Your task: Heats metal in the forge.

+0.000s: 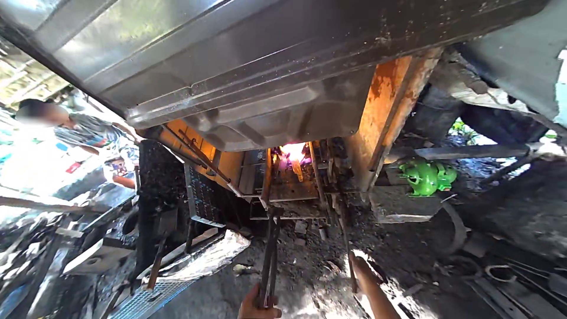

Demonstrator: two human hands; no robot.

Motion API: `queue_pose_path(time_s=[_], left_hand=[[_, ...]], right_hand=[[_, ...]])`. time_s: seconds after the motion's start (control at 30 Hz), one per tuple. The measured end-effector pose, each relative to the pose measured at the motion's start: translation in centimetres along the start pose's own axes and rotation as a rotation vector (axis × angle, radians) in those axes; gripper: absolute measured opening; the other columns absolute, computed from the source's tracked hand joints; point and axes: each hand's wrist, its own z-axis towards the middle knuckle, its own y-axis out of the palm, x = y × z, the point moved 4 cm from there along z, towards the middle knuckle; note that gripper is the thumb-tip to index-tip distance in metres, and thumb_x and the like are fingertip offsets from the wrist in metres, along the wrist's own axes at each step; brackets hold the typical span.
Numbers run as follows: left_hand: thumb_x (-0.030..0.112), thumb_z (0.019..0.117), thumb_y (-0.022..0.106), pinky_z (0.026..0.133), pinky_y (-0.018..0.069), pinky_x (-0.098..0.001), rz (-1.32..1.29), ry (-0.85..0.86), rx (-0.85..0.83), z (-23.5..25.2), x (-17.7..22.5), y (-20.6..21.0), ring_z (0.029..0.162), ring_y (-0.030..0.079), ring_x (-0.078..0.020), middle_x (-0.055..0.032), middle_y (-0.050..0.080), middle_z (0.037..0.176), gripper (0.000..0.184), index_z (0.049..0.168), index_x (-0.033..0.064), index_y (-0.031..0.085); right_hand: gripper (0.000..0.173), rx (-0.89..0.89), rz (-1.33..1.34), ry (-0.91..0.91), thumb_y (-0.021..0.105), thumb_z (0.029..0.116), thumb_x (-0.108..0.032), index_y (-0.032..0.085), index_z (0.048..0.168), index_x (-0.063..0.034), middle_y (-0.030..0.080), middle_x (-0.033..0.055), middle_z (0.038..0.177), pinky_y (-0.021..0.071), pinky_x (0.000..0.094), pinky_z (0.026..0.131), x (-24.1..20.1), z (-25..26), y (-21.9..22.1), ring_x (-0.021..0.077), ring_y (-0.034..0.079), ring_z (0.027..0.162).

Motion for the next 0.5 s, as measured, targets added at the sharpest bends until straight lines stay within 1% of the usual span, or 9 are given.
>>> queue_pose_path(time_s=[0.07, 0.1, 0.17, 0.23, 0.27, 0.33, 0.37, 0.4, 0.5], left_hand=[[-0.009, 0.0862, 0.071, 0.078, 0.0638, -0.0455, -0.036, 0.000, -0.028, 1.5, 1.2, 0.5, 0.091, 0.074, -0.0310, -0.0196, 0.071, 0.113, 0.063, 0.143, -0.0012, 0.045], [-0.008, 0.0853, 0.072, 0.077, 0.0639, -0.0462, -0.041, -0.005, -0.045, 2.2, 1.6, 0.8, 0.091, 0.074, -0.0322, -0.0203, 0.072, 0.112, 0.063, 0.142, 0.0003, 0.046], [-0.007, 0.0862, 0.073, 0.075, 0.0642, -0.0462, -0.041, -0.022, -0.090, 3.8, 2.4, 1.4, 0.088, 0.075, -0.0325, -0.0206, 0.072, 0.111, 0.064, 0.143, 0.0039, 0.046], [-0.003, 0.0891, 0.073, 0.072, 0.0634, -0.0439, -0.038, -0.045, -0.139, 5.1, 3.2, 2.3, 0.086, 0.074, -0.0310, -0.0197, 0.072, 0.108, 0.064, 0.146, 0.0081, 0.045], [-0.002, 0.0902, 0.073, 0.072, 0.0629, -0.0440, -0.026, -0.053, -0.156, 5.5, 3.8, 2.9, 0.087, 0.074, -0.0308, -0.0195, 0.072, 0.108, 0.066, 0.148, 0.0104, 0.043], [0.001, 0.0906, 0.074, 0.071, 0.0613, -0.0457, 0.002, -0.062, -0.168, 6.2, 5.1, 4.0, 0.089, 0.072, -0.0321, -0.0205, 0.070, 0.112, 0.067, 0.150, 0.0130, 0.044], [0.002, 0.0909, 0.074, 0.069, 0.0598, -0.0455, 0.012, -0.060, -0.178, 6.4, 5.7, 4.5, 0.087, 0.071, -0.0316, -0.0206, 0.069, 0.110, 0.067, 0.150, 0.0138, 0.044], [0.004, 0.0915, 0.074, 0.065, 0.0589, -0.0434, 0.026, -0.050, -0.190, 6.6, 6.2, 4.9, 0.083, 0.070, -0.0299, -0.0198, 0.070, 0.106, 0.066, 0.150, 0.0140, 0.044], [0.004, 0.0915, 0.072, 0.060, 0.0582, -0.0433, 0.010, -0.029, -0.260, 7.9, 7.2, 5.4, 0.077, 0.070, -0.0308, -0.0204, 0.070, 0.100, 0.061, 0.146, 0.0123, 0.045]], right_hand=[[0.061, 0.077, 0.204, -0.144, 0.044, 0.1090, -0.045, 0.046, 0.150, 0.0008, 0.046, 0.0281, 0.152, 0.0386, 0.0649, 0.111, -6.2, 0.7, -2.0, 0.0427, 0.046, 0.140], [0.063, 0.045, 0.293, -0.165, 0.044, 0.1084, -0.049, 0.043, 0.153, -0.0037, 0.046, 0.0241, 0.153, 0.0426, 0.0641, 0.107, -9.9, 0.1, -2.9, 0.0406, 0.048, 0.138], [0.060, -0.085, 0.327, -0.189, 0.046, 0.1072, -0.051, 0.046, 0.151, -0.0101, 0.055, 0.0204, 0.144, 0.0520, 0.0618, 0.092, -17.4, -1.5, -3.8, 0.0389, 0.060, 0.123], [0.047, -0.157, 0.156, -0.237, 0.046, 0.1093, -0.041, 0.049, 0.145, -0.0106, 0.066, 0.0191, 0.116, 0.0577, 0.0506, 0.072, -22.4, -2.0, -3.1, 0.0316, 0.068, 0.091], [0.042, -0.126, 0.035, -0.272, 0.045, 0.1100, -0.032, 0.049, 0.144, -0.0072, 0.064, 0.0194, 0.112, 0.0556, 0.0481, 0.072, -24.0, -2.4, -2.9, 0.0295, 0.065, 0.088], [0.043, -0.009, -0.237, -0.330, 0.043, 0.1094, -0.021, 0.048, 0.146, 0.0007, 0.059, 0.0277, 0.132, 0.0508, 0.0561, 0.098, -26.5, -4.4, -3.3, 0.0385, 0.062, 0.116], [0.043, 0.033, -0.334, -0.348, 0.041, 0.1095, -0.021, 0.047, 0.146, 0.0018, 0.059, 0.0287, 0.133, 0.0506, 0.0564, 0.099, -26.7, -5.9, -3.7, 0.0398, 0.062, 0.117], [0.043, 0.058, -0.409, -0.371, 0.039, 0.1099, -0.023, 0.046, 0.144, 0.0021, 0.060, 0.0277, 0.126, 0.0530, 0.0542, 0.090, -26.1, -7.5, -4.1, 0.0384, 0.064, 0.107], [0.053, 0.084, -0.565, -0.454, 0.045, 0.1090, -0.039, 0.049, 0.143, 0.0013, 0.063, 0.0265, 0.126, 0.0510, 0.0569, 0.100, -21.7, -15.0, -6.7, 0.0394, 0.065, 0.114]])
